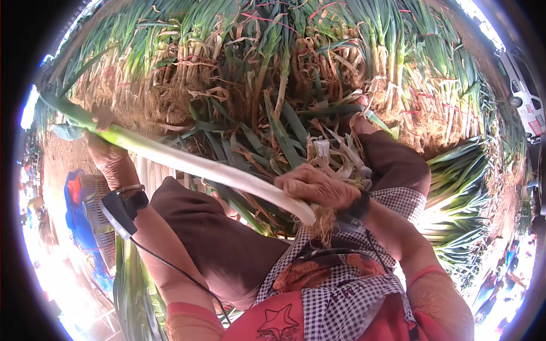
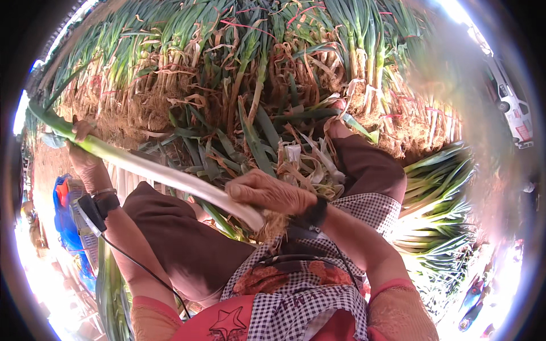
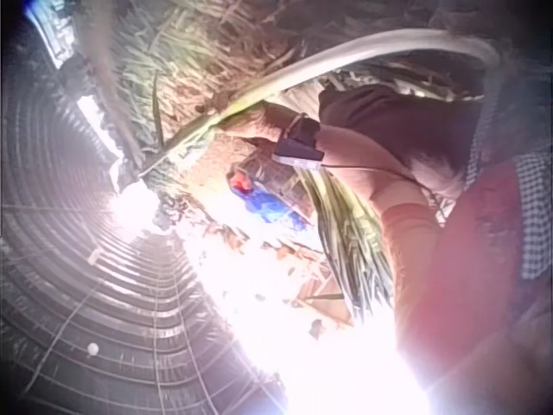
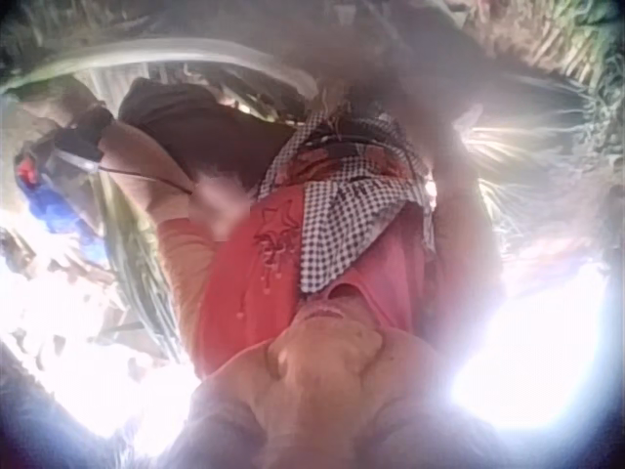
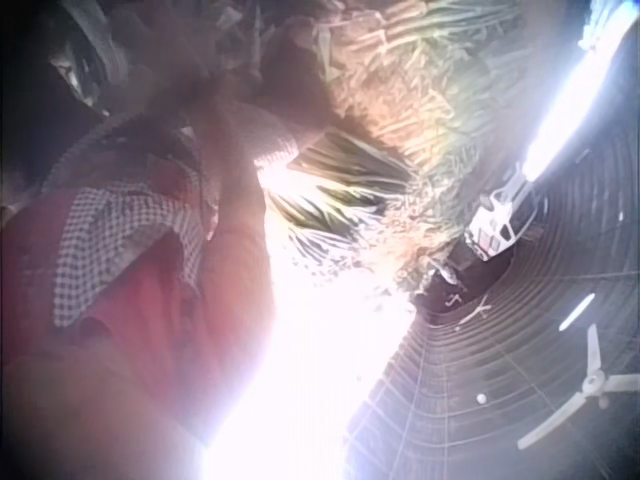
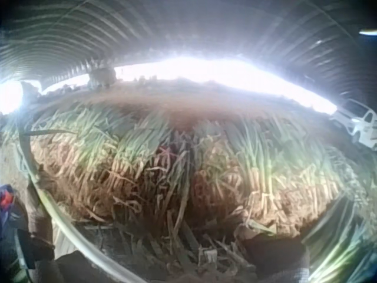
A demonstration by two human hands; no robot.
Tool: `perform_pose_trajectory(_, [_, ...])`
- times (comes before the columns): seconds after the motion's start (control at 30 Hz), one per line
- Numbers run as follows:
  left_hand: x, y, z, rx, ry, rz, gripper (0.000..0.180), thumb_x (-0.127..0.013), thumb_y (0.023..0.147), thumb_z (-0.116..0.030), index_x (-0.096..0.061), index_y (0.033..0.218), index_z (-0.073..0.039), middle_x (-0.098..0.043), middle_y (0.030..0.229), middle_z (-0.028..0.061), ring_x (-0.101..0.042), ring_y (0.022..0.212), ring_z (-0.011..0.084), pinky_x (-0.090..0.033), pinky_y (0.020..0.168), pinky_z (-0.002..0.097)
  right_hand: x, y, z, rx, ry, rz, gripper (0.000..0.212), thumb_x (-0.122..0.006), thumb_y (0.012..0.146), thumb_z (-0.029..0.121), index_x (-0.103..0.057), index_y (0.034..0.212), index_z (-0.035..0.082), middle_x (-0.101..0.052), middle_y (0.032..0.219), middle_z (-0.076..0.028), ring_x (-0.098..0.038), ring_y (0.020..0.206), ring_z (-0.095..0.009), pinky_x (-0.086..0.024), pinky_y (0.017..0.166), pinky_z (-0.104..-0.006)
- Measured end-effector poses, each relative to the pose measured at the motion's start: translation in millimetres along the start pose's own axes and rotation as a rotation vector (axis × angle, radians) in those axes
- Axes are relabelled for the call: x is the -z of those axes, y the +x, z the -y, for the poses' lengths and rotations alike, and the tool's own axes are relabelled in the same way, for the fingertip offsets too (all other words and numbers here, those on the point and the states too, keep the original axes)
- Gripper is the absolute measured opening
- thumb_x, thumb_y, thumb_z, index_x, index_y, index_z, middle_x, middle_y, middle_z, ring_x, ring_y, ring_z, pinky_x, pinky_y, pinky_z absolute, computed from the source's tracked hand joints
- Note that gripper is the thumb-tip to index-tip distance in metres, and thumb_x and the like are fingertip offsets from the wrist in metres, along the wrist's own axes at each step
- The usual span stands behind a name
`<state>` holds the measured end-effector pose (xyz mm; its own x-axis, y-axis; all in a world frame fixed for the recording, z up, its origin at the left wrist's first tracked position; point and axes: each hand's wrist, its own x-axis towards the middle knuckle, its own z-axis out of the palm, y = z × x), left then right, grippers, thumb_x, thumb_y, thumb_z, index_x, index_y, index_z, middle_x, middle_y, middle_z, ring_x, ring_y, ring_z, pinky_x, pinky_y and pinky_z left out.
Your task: The person picks up a leek from a pile, peels away the outer layers by hand, and places the cleaned leek onto a metal rack, repeating the process for several leeks.
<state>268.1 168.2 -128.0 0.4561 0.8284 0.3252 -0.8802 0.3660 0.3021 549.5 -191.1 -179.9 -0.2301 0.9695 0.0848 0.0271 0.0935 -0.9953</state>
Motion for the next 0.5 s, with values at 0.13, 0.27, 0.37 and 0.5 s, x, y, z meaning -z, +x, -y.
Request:
perform_pose_trajectory(0.13, [11, -8, -32, -0.007, 0.085, -0.068, 0.024, -0.039, 0.101, -0.022, -0.048, 0.098, 0.000, -0.051, 0.077, 0.0087, -0.047, 0.059, 0.0154, -0.048, 0.054, 0.0281, 1, -54, -16, -0.215, 0.051, -0.032, 0.038, -0.054, 0.097, 0.030, -0.058, 0.072, 0.002, -0.052, 0.059, -0.008, -0.054, 0.056, -0.014, -0.037, 0.050, -0.0343])
perform_pose_trajectory(0.27, [12, -7, -58, -0.243, 0.582, -0.327, 0.018, -0.052, 0.095, -0.028, -0.056, 0.096, -0.010, -0.055, 0.085, 0.0057, -0.052, 0.069, 0.0147, -0.048, 0.061, 0.0272, 26, -134, -56, -0.397, -0.721, 0.010, 0.027, -0.061, 0.089, 0.026, -0.062, 0.081, 0.000, -0.055, 0.063, -0.007, -0.052, 0.055, -0.023, -0.043, 0.057, -0.0359])
perform_pose_trajectory(0.37, [14, -18, -68, -0.240, 0.726, -0.191, 0.033, -0.064, 0.087, -0.043, -0.058, 0.096, -0.012, -0.056, 0.083, 0.0024, -0.052, 0.070, 0.0134, -0.049, 0.067, 0.0276, 29, -147, -48, -0.288, -1.232, 0.013, 0.028, -0.062, 0.086, 0.019, -0.058, 0.111, 0.006, -0.060, 0.110, -0.014, -0.057, 0.101, -0.028, -0.042, 0.088, -0.0431])
perform_pose_trajectory(0.5, [-13, -15, 13, -0.306, 0.810, -0.363, 0.035, -0.057, 0.092, -0.045, -0.057, 0.099, -0.011, -0.057, 0.082, 0.0004, -0.051, 0.065, 0.0130, -0.049, 0.061, 0.0279, 23, -69, -11, 0.015, -0.969, -0.455, 0.036, -0.066, 0.088, 0.020, -0.054, 0.116, 0.000, -0.055, 0.119, -0.016, -0.054, 0.110, -0.027, -0.044, 0.090, -0.0439])
